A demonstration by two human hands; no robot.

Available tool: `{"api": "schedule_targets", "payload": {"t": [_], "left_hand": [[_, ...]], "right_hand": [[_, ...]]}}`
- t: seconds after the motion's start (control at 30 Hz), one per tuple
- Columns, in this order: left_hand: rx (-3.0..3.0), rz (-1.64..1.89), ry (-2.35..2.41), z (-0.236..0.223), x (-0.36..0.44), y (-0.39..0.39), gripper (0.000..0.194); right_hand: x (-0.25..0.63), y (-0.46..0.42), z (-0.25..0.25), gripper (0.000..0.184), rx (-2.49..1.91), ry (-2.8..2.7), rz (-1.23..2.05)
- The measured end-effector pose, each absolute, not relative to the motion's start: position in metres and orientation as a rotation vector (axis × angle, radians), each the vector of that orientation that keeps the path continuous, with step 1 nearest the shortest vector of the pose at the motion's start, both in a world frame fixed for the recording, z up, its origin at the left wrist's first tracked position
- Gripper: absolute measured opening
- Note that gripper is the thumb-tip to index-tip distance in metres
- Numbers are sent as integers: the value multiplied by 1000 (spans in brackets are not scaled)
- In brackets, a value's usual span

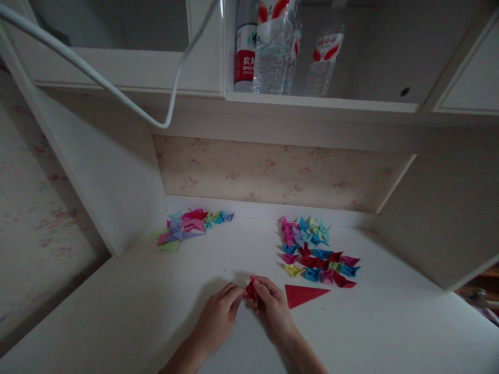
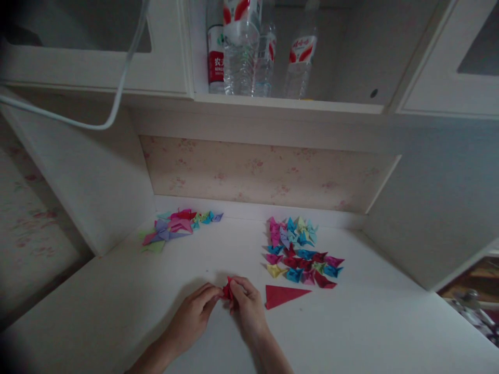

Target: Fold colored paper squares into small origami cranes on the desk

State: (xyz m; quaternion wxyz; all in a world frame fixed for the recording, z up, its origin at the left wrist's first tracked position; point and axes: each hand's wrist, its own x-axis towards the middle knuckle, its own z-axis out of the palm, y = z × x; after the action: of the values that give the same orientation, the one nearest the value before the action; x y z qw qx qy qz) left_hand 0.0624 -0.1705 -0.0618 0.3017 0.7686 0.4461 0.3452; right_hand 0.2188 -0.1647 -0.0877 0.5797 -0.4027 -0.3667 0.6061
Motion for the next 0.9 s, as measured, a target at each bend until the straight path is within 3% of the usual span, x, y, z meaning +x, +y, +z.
{"api": "schedule_targets", "payload": {"t": [0.33, 0.9], "left_hand": [[1397, 1030, 1187, -81, 63, -158, 41], [1354, 965, 1192, -78, 67, -162, 43]], "right_hand": [[221, -166, -82, 33, -1005, -804, 1345], [221, -173, -78, 40, -1098, -858, 1322]]}}
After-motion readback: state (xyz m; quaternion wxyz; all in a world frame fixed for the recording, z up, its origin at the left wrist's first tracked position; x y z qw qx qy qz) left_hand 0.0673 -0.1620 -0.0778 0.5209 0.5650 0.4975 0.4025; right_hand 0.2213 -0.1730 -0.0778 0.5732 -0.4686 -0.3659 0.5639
